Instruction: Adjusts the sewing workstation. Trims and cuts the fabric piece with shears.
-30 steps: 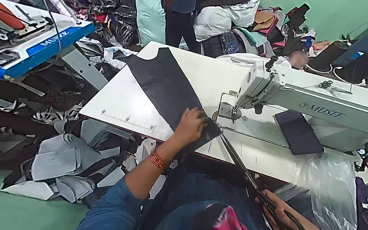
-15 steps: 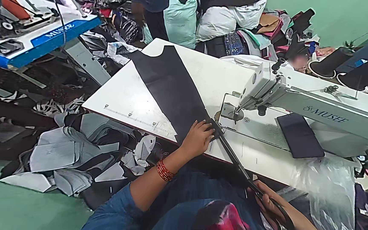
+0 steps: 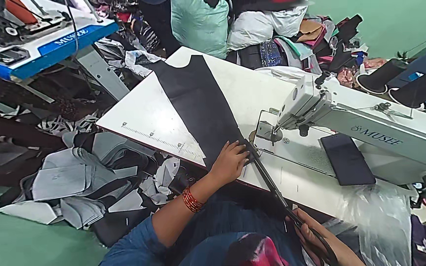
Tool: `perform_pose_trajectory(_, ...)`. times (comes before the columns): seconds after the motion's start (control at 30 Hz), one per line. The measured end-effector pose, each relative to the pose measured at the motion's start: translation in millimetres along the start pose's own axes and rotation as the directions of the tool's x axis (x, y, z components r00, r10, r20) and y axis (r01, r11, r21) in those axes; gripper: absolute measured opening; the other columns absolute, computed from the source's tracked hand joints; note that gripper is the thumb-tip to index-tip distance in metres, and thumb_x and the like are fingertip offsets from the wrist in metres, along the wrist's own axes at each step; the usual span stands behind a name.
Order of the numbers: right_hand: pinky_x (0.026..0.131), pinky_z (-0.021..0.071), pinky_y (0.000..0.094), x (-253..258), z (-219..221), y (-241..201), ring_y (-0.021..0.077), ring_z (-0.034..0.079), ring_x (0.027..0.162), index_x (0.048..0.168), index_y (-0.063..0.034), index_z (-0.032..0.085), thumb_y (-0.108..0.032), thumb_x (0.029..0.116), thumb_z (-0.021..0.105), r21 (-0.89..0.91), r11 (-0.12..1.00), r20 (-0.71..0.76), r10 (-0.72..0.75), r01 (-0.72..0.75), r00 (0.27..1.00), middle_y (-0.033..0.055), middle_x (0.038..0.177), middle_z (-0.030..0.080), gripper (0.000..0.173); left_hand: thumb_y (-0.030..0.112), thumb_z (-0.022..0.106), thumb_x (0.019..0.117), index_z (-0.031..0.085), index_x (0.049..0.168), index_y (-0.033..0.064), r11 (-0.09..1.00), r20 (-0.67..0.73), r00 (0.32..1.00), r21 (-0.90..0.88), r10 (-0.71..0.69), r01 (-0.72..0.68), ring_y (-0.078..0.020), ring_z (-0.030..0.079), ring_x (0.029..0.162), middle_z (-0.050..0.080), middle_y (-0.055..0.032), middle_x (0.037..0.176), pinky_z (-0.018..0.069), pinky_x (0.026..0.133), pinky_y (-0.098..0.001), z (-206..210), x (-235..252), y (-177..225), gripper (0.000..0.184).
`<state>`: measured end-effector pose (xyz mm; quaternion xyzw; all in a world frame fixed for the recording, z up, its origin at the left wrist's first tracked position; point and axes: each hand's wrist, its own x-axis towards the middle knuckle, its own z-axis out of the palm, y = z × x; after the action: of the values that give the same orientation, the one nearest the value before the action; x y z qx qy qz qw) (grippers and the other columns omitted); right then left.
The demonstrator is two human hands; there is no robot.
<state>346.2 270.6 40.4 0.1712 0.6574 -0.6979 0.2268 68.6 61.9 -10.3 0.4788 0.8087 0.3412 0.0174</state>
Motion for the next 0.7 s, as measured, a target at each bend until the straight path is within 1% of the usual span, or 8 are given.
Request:
perform_pose_trajectory(0.17,0.041,0.0442,0.0189,-2,4,0,0.0012,0.047,0.045,0.122,-0.0167,0.05,-0.071,0.0848,0.067,-0.026,1.0,-0.037,0.011,-0.012,0.999,-0.0098,0.07,0.052,0.068,0.021,0.052,0.104,0.074,0.125,0.007,1.0,0.002,1.0,0.004,0.0,0.0,-0.041,0.052,0.138,0.065,-0.0173,0.138,0.0316,0.117,-0.0666,0,0,0,0.033)
perform_pose_trajectory(0.33,0.041,0.0434,0.0194,-4,11,-1,0.001,0.046,0.044,0.122,-0.0153,0.05,-0.072,0.0827,0.069,-0.057,0.998,-0.076,0.036,-0.041,0.996,-0.0107,0.07,0.053,0.071,0.02,0.053,0.1035,0.074,0.126,0.0075,1.0,0.017,1.0,-0.003,-0.009,0.009,-0.0417,0.052,0.139,0.065,-0.0175,0.139,0.0307,0.117,-0.0668,-1,-1,2,0.033)
perform_pose_trajectory(0.57,0.04,0.0417,0.0195,-5,15,3,0.0008,0.045,0.044,0.119,-0.0168,0.05,-0.068,0.0838,0.071,-0.039,0.998,-0.087,0.046,-0.049,0.995,-0.0108,0.068,0.053,0.065,0.018,0.053,0.1025,0.075,0.123,0.008,1.0,-0.014,1.0,0.005,0.025,-0.025,-0.0423,0.055,0.136,0.066,-0.0182,0.136,0.0341,0.114,-0.0674,1,-5,2,0.032)
perform_pose_trajectory(0.7,0.04,0.0416,0.0195,-7,14,2,0.001,0.044,0.043,0.12,-0.0158,0.051,-0.067,0.0864,0.069,-0.034,0.998,-0.081,0.042,-0.045,0.996,-0.0101,0.069,0.053,0.064,0.018,0.054,0.103,0.074,0.124,0.006,1.0,0.038,0.999,-0.024,-0.01,0.011,-0.042,0.053,0.137,0.066,-0.0186,0.136,0.0329,0.116,-0.0657,-7,0,4,0.031)
